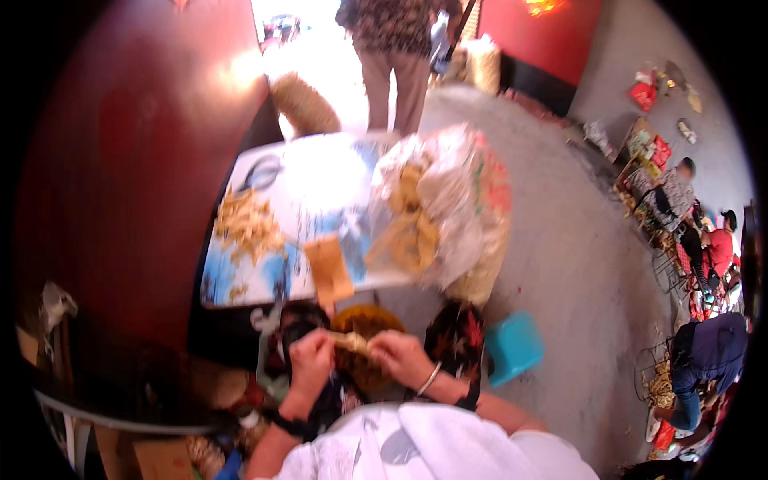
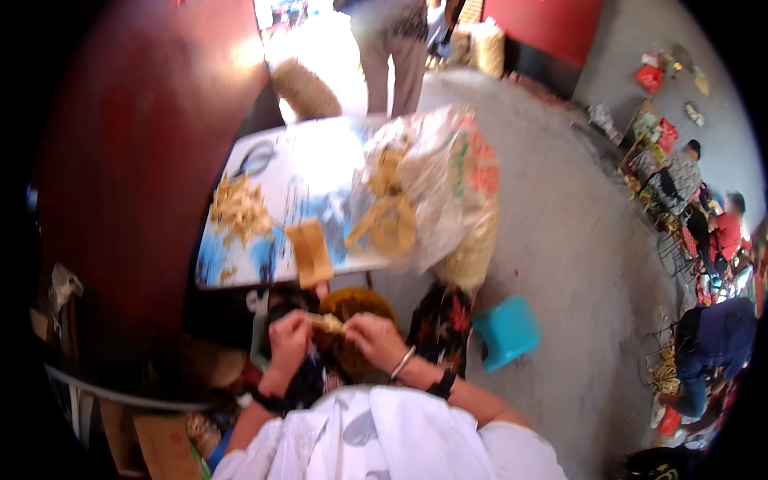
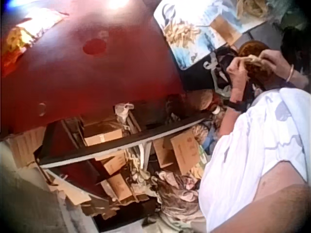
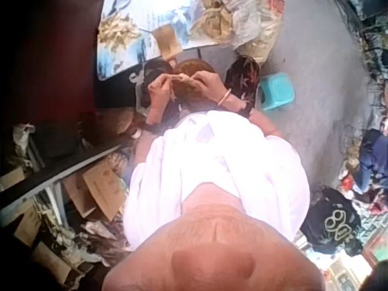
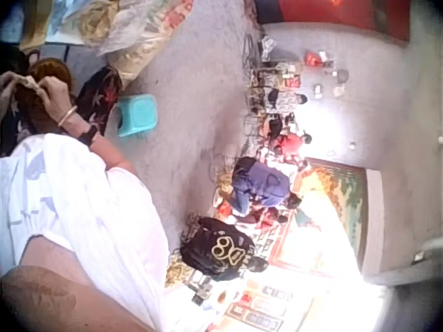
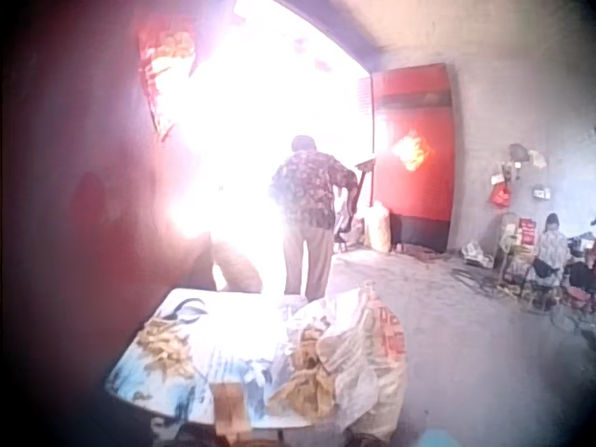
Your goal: The person picks up strips of dried material from a container, aligns several strips together, folds them into a neat bundle, and then places the bundle into another container.
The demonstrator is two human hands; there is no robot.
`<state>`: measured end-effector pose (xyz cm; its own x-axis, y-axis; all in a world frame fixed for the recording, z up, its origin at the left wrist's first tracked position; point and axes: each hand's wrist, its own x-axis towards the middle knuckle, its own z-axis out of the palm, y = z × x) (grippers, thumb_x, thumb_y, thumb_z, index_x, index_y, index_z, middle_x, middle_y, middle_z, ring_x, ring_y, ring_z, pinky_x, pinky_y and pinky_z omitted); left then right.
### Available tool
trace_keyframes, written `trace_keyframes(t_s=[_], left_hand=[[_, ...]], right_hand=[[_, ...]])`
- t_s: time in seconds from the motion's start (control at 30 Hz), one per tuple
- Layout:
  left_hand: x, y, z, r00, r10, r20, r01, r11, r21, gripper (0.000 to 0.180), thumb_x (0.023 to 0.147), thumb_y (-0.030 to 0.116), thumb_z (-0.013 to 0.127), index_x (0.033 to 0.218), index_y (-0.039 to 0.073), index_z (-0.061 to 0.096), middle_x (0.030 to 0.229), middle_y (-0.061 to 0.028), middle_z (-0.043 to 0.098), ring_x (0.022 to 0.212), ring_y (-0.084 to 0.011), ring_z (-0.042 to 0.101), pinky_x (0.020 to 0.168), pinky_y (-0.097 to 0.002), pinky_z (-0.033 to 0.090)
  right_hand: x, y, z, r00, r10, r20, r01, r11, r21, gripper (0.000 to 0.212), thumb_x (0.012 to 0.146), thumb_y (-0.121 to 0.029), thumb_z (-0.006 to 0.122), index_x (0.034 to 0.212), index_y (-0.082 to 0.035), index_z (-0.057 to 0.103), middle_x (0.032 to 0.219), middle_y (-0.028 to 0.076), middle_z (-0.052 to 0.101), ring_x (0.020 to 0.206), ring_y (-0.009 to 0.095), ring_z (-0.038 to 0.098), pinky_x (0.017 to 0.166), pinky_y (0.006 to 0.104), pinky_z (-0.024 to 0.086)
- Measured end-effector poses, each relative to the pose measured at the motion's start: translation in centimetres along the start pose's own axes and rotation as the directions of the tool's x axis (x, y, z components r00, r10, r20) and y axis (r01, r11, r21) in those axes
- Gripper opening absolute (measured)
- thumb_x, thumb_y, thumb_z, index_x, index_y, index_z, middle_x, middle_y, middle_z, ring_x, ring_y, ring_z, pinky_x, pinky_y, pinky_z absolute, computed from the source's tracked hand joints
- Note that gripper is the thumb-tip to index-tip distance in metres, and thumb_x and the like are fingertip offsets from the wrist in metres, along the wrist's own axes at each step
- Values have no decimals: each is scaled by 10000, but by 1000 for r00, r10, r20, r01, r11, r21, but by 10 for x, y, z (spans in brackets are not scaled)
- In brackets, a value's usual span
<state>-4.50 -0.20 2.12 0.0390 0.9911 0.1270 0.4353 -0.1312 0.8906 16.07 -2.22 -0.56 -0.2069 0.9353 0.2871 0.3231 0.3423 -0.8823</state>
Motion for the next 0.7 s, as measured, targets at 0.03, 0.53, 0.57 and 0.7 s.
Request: trace_keyframes(t_s=[0.03,0.53,0.57,0.7], left_hand=[[6,-5,3,998,-51,20,52,996,-70,167,893,47,579,737,11,628,533,-48,549,444,-113,518,417,-290,390],[-4,-11,32,932,-200,301,354,677,-645,227,893,85,659,1112,28,642,1025,-1,667,932,-73,604,855,-230,482],[-5,-13,31,924,-168,344,355,712,-606,219,894,85,658,1104,27,646,1007,2,670,918,-69,603,850,-225,483],[-13,-22,31,925,-164,344,322,819,-475,135,928,108,636,1035,26,648,856,20,646,763,-47,569,698,-193,473]], right_hand=[[0,-1,-1,998,-47,-42,44,997,-58,61,848,-59,639,893,-36,605,818,170,580,779,363,590,679,396,482],[24,-7,10,986,2,-166,-18,995,-96,153,863,-166,665,971,-59,646,891,95,632,717,285,643,651,352,513],[31,2,12,986,64,-153,-59,998,36,160,882,-184,653,977,-55,656,888,93,635,719,270,643,659,340,510],[38,11,10,973,232,1,-227,952,206,265,943,-260,596,925,-9,678,808,87,637,728,223,639,688,313,500]])
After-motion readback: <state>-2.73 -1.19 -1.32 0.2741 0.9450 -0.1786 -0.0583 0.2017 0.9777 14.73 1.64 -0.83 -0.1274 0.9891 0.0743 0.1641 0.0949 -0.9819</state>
